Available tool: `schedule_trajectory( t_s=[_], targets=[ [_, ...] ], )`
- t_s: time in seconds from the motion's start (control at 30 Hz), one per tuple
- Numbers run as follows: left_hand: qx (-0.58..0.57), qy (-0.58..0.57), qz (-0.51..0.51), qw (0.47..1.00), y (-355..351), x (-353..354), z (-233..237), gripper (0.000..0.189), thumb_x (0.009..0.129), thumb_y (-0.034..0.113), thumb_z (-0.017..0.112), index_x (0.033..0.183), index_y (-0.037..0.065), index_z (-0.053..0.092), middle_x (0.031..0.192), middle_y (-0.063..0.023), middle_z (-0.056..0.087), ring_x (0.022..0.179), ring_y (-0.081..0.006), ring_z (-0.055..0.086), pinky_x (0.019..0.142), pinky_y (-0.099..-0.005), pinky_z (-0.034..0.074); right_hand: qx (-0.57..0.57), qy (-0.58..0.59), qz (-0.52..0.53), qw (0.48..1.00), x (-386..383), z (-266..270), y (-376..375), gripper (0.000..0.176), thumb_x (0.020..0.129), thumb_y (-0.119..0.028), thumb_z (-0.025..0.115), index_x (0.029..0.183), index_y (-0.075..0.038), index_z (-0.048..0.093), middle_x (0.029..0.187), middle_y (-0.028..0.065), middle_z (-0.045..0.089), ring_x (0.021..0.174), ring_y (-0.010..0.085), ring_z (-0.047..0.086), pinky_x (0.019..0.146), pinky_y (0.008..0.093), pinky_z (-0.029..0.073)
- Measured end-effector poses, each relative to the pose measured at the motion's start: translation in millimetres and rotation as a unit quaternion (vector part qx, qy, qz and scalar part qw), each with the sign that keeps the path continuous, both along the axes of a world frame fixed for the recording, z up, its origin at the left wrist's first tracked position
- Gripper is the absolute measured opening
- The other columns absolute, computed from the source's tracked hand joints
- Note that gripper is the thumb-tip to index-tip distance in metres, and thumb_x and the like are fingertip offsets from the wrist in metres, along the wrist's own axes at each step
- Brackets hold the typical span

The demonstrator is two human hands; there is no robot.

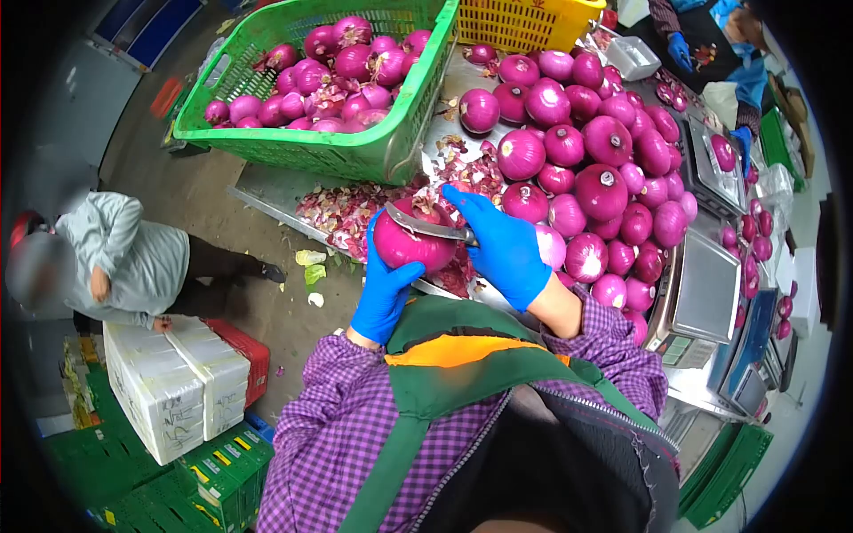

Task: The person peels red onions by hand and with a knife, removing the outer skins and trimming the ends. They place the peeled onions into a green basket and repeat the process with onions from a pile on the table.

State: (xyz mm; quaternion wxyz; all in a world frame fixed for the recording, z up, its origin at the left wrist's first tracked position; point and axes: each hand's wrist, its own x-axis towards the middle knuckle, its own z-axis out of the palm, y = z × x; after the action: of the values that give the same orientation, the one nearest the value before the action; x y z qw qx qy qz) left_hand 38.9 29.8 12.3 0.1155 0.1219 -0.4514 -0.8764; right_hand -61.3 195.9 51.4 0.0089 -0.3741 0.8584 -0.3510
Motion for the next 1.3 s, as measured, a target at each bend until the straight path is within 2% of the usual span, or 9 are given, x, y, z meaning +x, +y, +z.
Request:
schedule_trajectory(
  t_s=[0.37, 0.63, 0.7, 0.73, 0.87, 0.9, 0.97, 1.07, 1.3],
  targets=[
    [-0.084, -0.035, -0.030, 0.995, 0, 10, 2, 0.099, 0.062, 0.029, 0.082, 0.142, 0.009, 0.027, 0.137, -0.0110, 0.040, 0.125, -0.0260, 0.043, 0.103, -0.0421, 0.041, -0.002, -0.018, -0.030, 0.999, -4, -29, 18, 0.071, 0.069, 0.001, 0.060, 0.134, -0.022, 0.044, 0.118, 0.0070, 0.057, 0.088, 0.0279, 0.064, 0.064, 0.0379, 0.052],
    [0.362, -0.099, -0.166, 0.912, -9, -1, -17, 0.087, 0.082, 0.075, 0.033, 0.144, 0.014, 0.027, 0.143, -0.0189, 0.034, 0.130, -0.0374, 0.037, 0.107, -0.0555, 0.029, -0.014, -0.022, 0.083, 0.996, -13, -17, 17, 0.067, 0.071, -0.001, 0.059, 0.133, -0.024, 0.046, 0.119, 0.0071, 0.059, 0.090, 0.0280, 0.064, 0.065, 0.0373, 0.052],
    [0.778, -0.129, -0.176, 0.589, -6, -2, 3, 0.095, 0.077, 0.081, 0.029, 0.144, 0.015, 0.028, 0.144, -0.0200, 0.032, 0.129, -0.0431, 0.035, 0.103, -0.0650, 0.027, -0.024, -0.065, 0.052, 0.996, -19, -51, 21, 0.059, 0.075, -0.003, 0.059, 0.129, -0.024, 0.051, 0.112, 0.0092, 0.062, 0.087, 0.0304, 0.065, 0.068, 0.0371, 0.053],
    [0.498, -0.067, -0.269, 0.822, -4, -2, -29, 0.098, 0.074, 0.083, 0.030, 0.144, 0.015, 0.029, 0.144, -0.0203, 0.032, 0.129, -0.0449, 0.034, 0.103, -0.0668, 0.025, -0.052, -0.086, -0.015, 0.995, -24, -76, 25, 0.052, 0.078, -0.005, 0.059, 0.127, -0.023, 0.054, 0.110, 0.0102, 0.063, 0.087, 0.0301, 0.065, 0.070, 0.0362, 0.053],
    [0.614, -0.043, -0.229, 0.754, 1, -8, -11, 0.098, 0.074, 0.084, 0.028, 0.145, 0.016, 0.025, 0.145, -0.0210, 0.030, 0.130, -0.0453, 0.033, 0.103, -0.0666, 0.027, -0.253, -0.283, -0.087, 0.921, -19, -107, 21, 0.032, 0.089, -0.017, 0.059, 0.120, -0.014, 0.060, 0.104, 0.0137, 0.066, 0.091, 0.0246, 0.066, 0.078, 0.0334, 0.051],
    [0.460, -0.051, -0.338, 0.820, -10, -10, -32, 0.097, 0.075, 0.082, 0.033, 0.146, 0.016, 0.023, 0.146, -0.0202, 0.029, 0.131, -0.0454, 0.031, 0.102, -0.0657, 0.029, -0.334, -0.334, -0.086, 0.877, -19, -109, 21, 0.032, 0.090, -0.020, 0.059, 0.120, -0.010, 0.060, 0.103, 0.0139, 0.067, 0.091, 0.0215, 0.066, 0.079, 0.0328, 0.051],
    [0.432, -0.070, -0.270, 0.858, 3, -23, 1, 0.080, 0.082, 0.044, 0.065, 0.143, 0.010, 0.027, 0.144, -0.0201, 0.034, 0.131, -0.0341, 0.038, 0.100, -0.0574, 0.039, -0.253, -0.408, -0.125, 0.868, -14, -99, 26, 0.035, 0.090, -0.023, 0.061, 0.119, -0.003, 0.060, 0.110, 0.0133, 0.066, 0.099, 0.0137, 0.061, 0.084, 0.0313, 0.049],
    [0.248, -0.070, -0.215, 0.942, 7, -55, -3, 0.082, 0.079, 0.040, 0.069, 0.143, 0.009, 0.027, 0.145, -0.0162, 0.033, 0.132, -0.0345, 0.035, 0.106, -0.0559, 0.032, -0.281, -0.487, -0.144, 0.815, -1, -91, 38, 0.042, 0.090, -0.027, 0.061, 0.125, -0.004, 0.056, 0.110, 0.0069, 0.066, 0.098, 0.0149, 0.061, 0.082, 0.0294, 0.049],
    [-0.035, 0.045, -0.207, 0.977, 84, -193, 37, 0.070, 0.081, 0.022, 0.068, 0.139, 0.009, 0.033, 0.135, -0.0110, 0.044, 0.124, -0.0257, 0.045, 0.107, -0.0430, 0.035, -0.321, -0.562, -0.178, 0.741, 28, -82, 77, 0.042, 0.090, -0.029, 0.061, 0.125, -0.006, 0.056, 0.104, 0.0027, 0.067, 0.082, 0.0063, 0.059, 0.064, 0.0213, 0.046]
  ],
)
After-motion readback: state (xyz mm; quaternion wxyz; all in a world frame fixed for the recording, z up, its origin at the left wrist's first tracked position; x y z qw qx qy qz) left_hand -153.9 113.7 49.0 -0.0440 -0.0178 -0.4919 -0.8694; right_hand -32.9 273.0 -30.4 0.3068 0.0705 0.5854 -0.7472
